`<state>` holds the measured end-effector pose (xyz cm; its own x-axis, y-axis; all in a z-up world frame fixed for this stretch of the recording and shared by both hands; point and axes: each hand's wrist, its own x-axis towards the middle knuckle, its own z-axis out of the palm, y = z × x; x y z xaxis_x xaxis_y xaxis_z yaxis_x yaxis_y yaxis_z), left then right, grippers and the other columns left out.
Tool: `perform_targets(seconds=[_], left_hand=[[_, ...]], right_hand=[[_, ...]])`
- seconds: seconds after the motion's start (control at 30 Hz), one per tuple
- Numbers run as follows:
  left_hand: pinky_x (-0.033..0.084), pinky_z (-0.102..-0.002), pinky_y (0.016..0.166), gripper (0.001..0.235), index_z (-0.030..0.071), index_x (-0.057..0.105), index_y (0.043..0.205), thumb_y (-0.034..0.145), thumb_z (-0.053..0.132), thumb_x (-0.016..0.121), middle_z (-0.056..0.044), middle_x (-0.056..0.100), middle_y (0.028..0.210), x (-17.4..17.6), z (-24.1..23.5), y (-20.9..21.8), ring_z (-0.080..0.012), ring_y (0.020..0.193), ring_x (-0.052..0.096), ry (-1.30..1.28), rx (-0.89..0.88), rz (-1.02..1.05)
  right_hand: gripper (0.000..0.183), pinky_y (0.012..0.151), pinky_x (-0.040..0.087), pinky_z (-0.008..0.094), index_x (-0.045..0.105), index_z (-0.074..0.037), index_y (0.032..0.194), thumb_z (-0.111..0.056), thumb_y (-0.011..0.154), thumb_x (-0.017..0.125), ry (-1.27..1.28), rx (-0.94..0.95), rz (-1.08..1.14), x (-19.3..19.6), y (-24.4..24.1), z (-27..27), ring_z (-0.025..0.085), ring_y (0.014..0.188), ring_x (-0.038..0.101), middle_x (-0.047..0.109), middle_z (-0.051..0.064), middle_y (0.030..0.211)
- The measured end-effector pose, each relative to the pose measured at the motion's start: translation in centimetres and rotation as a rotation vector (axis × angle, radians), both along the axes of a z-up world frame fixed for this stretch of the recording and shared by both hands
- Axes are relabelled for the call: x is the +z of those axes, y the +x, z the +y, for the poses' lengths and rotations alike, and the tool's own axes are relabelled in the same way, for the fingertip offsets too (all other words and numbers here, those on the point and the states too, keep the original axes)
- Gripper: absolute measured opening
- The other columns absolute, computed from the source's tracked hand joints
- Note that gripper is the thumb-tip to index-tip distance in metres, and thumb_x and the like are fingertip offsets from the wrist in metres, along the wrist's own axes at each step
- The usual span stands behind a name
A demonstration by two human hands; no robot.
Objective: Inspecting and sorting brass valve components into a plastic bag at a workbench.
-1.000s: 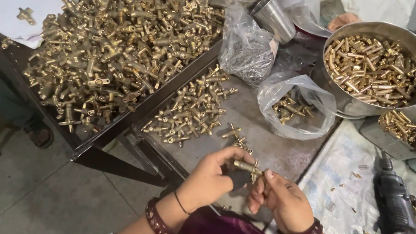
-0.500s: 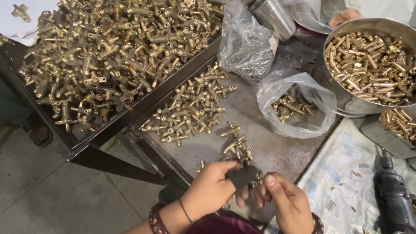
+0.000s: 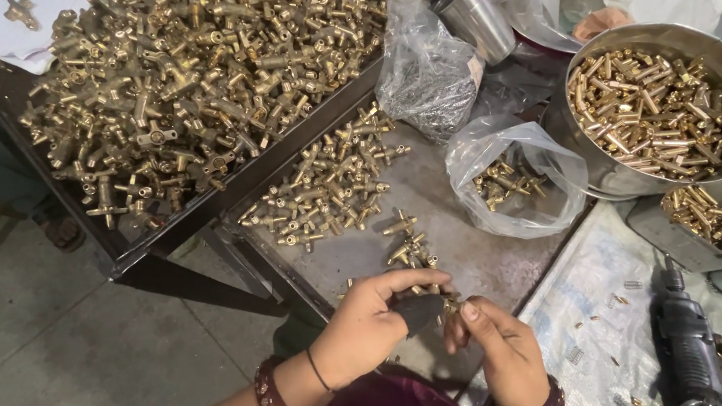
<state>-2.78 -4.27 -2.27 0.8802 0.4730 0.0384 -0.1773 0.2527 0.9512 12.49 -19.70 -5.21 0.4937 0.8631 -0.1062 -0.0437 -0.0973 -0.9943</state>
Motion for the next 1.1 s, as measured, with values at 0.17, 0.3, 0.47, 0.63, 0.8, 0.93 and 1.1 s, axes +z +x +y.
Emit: perform_targets(seconds=[0.17, 0.3, 0.47, 0.63, 0.8, 0.93, 1.1], left_hand=[[0.054, -0.025, 0.095, 0.045, 0.000, 0.068, 0.128, 0.088, -0.015, 0.054, -0.006, 0.074, 0.118, 1.1, 0.3, -0.2, -0.0107, 0.108, 0.068, -0.022, -0.004, 0.027], [0.055, -0.023, 0.087, 0.041, 0.002, 0.068, 0.128, 0.090, -0.013, 0.061, -0.006, 0.075, 0.114, 0.4, 0.8, -0.2, -0.0089, 0.098, 0.068, -0.065, 0.006, 0.035], [0.053, -0.027, 0.063, 0.023, 0.001, 0.072, 0.116, 0.095, 0.000, 0.063, -0.009, 0.074, 0.092, -0.1, 3.4, -0.8, -0.0139, 0.074, 0.065, -0.256, 0.172, 0.035], [0.055, -0.026, 0.062, 0.022, -0.001, 0.068, 0.104, 0.098, 0.013, 0.053, -0.006, 0.073, 0.083, -1.6, 4.8, -1.4, -0.0153, 0.071, 0.068, -0.565, 0.417, -0.028], [0.037, -0.023, 0.044, 0.025, -0.001, 0.069, 0.109, 0.104, 0.020, 0.056, 0.001, 0.055, 0.062, -2.0, 3.7, -2.1, -0.0106, 0.053, 0.056, -0.523, 0.215, 0.030], [0.039, -0.023, 0.042, 0.033, 0.002, 0.072, 0.113, 0.101, 0.026, 0.052, -0.006, 0.063, 0.066, 0.9, 3.3, -1.8, -0.0144, 0.052, 0.063, -0.498, 0.169, 0.216], [0.039, -0.024, 0.038, 0.035, 0.004, 0.067, 0.111, 0.096, 0.029, 0.047, -0.011, 0.079, 0.086, 3.5, 1.7, -0.1, -0.0189, 0.051, 0.067, -0.698, -0.050, 0.292]], right_hand=[[0.039, 0.067, 0.050, 0.038, 0.056, 0.001, 0.077, -0.026, 0.104, 0.048, 0.017, -0.013, 0.429, 0.2, -0.1, 0.7, 0.023, 0.066, 0.057, 0.056, 0.010, 0.069], [0.041, 0.067, 0.051, 0.039, 0.056, 0.000, 0.076, -0.028, 0.105, 0.048, 0.053, 0.056, 0.552, -0.2, 0.3, 1.1, 0.025, 0.065, 0.058, 0.055, 0.010, 0.068], [0.036, 0.073, 0.056, 0.035, 0.068, -0.003, 0.091, -0.032, 0.103, 0.051, -0.093, 0.036, -0.191, 0.1, 2.9, 3.3, 0.022, 0.074, 0.068, 0.068, 0.010, 0.079], [0.033, 0.074, 0.058, 0.037, 0.070, -0.010, 0.112, -0.033, 0.090, 0.066, -0.284, 0.011, -0.925, 2.4, 2.7, 8.6, 0.025, 0.083, 0.073, 0.073, 0.010, 0.100], [0.036, 0.079, 0.058, 0.039, 0.067, -0.019, 0.125, -0.030, 0.091, 0.070, -0.709, 0.193, -1.085, 2.6, 2.2, 10.2, 0.026, 0.091, 0.073, 0.074, 0.006, 0.109], [0.041, 0.081, 0.059, 0.036, 0.067, -0.019, 0.130, -0.024, 0.089, 0.072, -0.692, 0.116, -0.839, 1.2, 4.2, 7.7, 0.022, 0.087, 0.075, 0.077, 0.008, 0.102], [0.041, 0.088, 0.060, 0.033, 0.065, -0.003, 0.131, -0.008, 0.091, 0.066, -0.078, -0.005, 0.060, 1.1, 2.1, 4.6, 0.016, 0.101, 0.071, 0.076, 0.007, 0.111]])
